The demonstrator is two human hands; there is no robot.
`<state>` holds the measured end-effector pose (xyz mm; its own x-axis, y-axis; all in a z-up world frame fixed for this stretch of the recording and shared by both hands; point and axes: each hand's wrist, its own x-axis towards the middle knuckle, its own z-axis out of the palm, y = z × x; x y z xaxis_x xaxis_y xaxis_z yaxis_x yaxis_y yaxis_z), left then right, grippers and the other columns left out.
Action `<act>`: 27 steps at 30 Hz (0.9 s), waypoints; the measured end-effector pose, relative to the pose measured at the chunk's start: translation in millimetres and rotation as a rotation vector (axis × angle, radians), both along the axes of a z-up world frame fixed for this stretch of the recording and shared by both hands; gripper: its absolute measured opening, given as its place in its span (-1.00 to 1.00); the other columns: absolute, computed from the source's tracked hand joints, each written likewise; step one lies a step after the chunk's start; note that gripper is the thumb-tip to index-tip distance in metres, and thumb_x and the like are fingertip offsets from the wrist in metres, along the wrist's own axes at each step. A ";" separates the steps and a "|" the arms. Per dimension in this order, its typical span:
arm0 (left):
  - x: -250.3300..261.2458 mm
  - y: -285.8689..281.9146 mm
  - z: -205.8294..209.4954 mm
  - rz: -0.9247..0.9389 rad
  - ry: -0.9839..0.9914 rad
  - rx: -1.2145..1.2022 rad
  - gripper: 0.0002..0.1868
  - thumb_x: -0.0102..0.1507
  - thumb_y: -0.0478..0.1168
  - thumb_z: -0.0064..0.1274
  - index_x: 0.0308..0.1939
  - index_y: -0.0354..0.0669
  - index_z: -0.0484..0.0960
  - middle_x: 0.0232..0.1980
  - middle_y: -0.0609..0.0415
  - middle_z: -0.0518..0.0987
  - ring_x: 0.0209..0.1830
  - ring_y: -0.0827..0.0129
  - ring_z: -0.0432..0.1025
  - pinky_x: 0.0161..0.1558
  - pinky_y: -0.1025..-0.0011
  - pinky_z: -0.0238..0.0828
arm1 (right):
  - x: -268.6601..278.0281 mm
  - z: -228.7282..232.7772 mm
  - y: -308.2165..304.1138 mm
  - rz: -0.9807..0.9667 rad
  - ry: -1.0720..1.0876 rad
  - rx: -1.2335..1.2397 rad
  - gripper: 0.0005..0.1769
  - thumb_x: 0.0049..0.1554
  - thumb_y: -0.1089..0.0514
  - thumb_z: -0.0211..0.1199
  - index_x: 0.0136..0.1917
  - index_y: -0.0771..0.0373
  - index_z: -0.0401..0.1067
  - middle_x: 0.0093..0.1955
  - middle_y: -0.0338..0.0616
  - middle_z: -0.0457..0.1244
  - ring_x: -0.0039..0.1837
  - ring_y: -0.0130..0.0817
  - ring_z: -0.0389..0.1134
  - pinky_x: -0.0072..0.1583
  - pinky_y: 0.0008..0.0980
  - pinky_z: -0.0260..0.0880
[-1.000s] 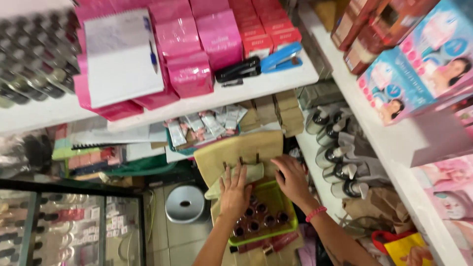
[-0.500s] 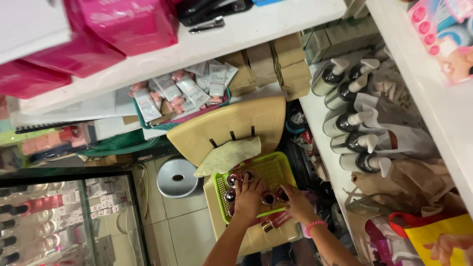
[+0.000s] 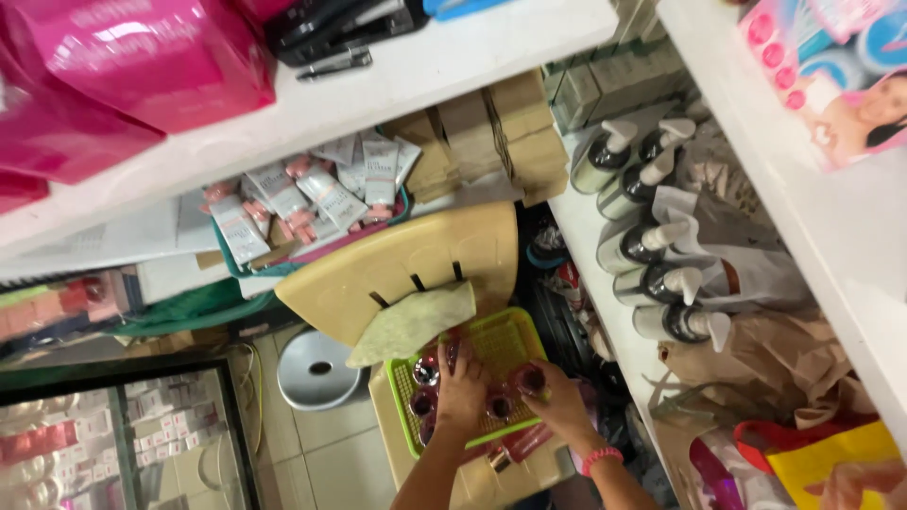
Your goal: The person repeatedly picks up pink bottles from a green basket and places them onto a white shelf next to clear bottles. They arrange the bottles in neat rows, adjusting their positions to align them with the existing stock.
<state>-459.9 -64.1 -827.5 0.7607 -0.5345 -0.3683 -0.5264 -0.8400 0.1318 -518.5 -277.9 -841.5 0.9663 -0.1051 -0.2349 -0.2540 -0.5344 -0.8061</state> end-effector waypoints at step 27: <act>49.0 7.3 204.6 0.534 0.151 -0.863 -0.25 0.00 -0.01 0.46 0.17 -0.10 0.46 0.07 -0.01 0.60 0.17 0.05 0.48 0.16 0.16 0.49 | 53.1 124.1 -26.2 -0.313 0.068 0.645 -0.27 -0.03 0.30 0.46 0.39 0.25 0.31 0.17 -0.07 0.33 0.24 -0.32 0.39 0.27 -0.25 0.40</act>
